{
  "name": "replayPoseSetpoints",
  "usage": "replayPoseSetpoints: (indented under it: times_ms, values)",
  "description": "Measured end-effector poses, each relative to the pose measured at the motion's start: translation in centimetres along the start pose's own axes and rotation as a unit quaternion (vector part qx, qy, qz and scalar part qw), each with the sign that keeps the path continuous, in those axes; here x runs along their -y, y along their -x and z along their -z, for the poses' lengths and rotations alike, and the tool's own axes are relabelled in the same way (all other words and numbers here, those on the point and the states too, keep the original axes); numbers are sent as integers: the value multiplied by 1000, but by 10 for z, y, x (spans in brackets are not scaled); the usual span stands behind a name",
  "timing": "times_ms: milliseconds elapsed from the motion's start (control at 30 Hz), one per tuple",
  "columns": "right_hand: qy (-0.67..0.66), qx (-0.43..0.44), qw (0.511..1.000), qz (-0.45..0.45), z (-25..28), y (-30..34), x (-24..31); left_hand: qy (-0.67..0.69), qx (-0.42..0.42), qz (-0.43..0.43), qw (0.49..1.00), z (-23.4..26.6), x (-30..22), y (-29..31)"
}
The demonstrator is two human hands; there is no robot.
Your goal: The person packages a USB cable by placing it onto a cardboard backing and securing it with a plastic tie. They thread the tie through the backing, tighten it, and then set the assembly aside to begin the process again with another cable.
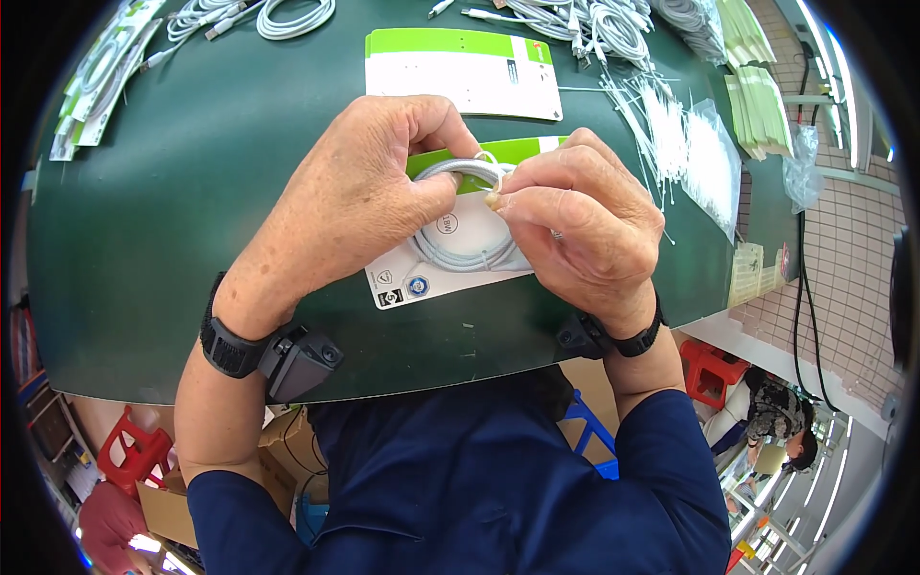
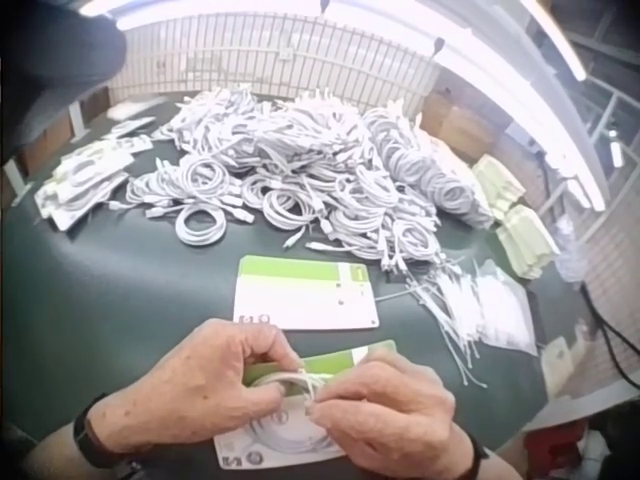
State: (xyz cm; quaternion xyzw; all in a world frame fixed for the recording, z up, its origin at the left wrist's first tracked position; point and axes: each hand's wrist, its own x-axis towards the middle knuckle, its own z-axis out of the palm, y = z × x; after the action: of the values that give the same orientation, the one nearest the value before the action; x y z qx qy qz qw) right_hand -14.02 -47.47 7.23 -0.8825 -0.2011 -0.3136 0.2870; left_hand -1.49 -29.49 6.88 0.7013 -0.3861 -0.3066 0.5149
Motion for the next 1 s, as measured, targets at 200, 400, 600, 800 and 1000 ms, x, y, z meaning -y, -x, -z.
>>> replayPoseSetpoints:
  times_ms: [200, 400, 600, 800, 1000]
  values:
    - [5, 2, 1000, 1, 0, 1, 0, -8, -4, -6, 1000, 0, 1, 0]
    - [19, -2, 1000, -2, -2, -1, 1, 1, -6, -8, 1000, -1, 2, 0]
    - [14, 27, 1000, -8, -3, 0, -1, -4, -9, -7, 1000, -2, 2, 0]
    - [47, 78, 996, 5, -5, -2, -2, -33, -10, 2, 999, -4, 2, 0]
    - [63, 107, 992, 8, -2, 1, 2, -23, -13, -12, 1000, -7, -6, 0]
